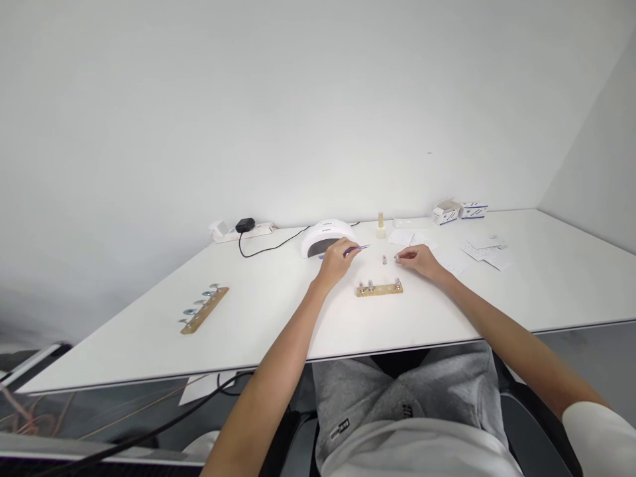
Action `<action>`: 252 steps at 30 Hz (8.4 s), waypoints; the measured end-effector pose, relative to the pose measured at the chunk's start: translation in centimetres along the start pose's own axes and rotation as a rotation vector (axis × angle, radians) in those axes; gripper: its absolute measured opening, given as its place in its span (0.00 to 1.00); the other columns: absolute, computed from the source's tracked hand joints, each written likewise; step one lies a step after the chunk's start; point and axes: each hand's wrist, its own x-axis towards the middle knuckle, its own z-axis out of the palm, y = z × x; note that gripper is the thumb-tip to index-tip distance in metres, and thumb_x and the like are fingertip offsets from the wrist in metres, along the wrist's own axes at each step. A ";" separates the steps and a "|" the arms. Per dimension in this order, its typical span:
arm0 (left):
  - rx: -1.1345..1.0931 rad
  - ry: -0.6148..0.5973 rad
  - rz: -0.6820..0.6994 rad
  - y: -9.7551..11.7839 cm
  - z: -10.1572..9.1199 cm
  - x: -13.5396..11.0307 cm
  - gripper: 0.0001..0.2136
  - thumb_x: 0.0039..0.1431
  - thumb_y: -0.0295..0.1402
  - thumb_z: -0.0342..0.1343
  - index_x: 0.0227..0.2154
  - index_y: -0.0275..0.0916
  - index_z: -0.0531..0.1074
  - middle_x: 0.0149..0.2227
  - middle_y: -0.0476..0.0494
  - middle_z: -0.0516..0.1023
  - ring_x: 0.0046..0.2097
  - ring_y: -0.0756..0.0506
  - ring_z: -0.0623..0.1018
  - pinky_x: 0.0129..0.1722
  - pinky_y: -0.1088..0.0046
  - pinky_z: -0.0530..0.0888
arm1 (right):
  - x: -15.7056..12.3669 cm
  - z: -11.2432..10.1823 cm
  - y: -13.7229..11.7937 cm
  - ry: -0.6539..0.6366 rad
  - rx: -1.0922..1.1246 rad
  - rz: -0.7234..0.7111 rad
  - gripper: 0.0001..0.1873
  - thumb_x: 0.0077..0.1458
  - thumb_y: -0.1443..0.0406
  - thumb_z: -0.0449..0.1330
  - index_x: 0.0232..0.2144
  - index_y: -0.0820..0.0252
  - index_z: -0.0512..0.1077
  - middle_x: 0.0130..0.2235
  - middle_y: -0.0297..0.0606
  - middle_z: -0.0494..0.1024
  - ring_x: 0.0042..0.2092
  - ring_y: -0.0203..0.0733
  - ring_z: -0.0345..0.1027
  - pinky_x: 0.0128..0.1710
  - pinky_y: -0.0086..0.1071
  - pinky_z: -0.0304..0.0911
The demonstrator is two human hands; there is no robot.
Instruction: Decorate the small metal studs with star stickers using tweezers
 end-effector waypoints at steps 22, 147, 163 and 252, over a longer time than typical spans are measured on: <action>0.147 -0.128 0.313 2.3 1.8 -0.6 0.15 0.66 0.37 0.43 0.32 0.38 0.74 0.33 0.43 0.71 0.37 0.46 0.70 0.40 0.67 0.67 | -0.6 0.8 -0.4 -0.153 0.046 0.004 0.10 0.43 0.61 0.64 0.30 0.61 0.79 0.31 0.38 0.80 0.31 0.38 0.70 0.34 0.33 0.67; 0.276 -0.101 0.394 2.3 1.3 -0.2 0.14 0.65 0.33 0.44 0.31 0.36 0.74 0.32 0.42 0.70 0.36 0.46 0.69 0.38 0.67 0.67 | -0.4 0.1 -0.6 -0.222 -0.145 -0.141 0.07 0.48 0.63 0.62 0.30 0.59 0.78 0.33 0.38 0.79 0.32 0.38 0.68 0.35 0.33 0.63; -0.727 0.302 -0.287 3.1 0.3 0.9 0.11 0.51 0.38 0.60 0.29 0.35 0.68 0.24 0.49 0.73 0.22 0.54 0.71 0.21 0.78 0.67 | -0.9 1.4 -1.6 -0.077 0.012 -0.124 0.09 0.46 0.61 0.63 0.28 0.61 0.77 0.32 0.39 0.79 0.26 0.36 0.68 0.33 0.34 0.67; -0.866 0.296 -0.294 5.9 1.8 0.0 0.13 0.48 0.38 0.63 0.25 0.35 0.66 0.19 0.52 0.68 0.18 0.51 0.72 0.19 0.75 0.70 | -1.1 2.1 -1.8 -0.117 0.143 -0.056 0.10 0.43 0.60 0.64 0.27 0.62 0.76 0.31 0.39 0.78 0.29 0.37 0.69 0.34 0.34 0.67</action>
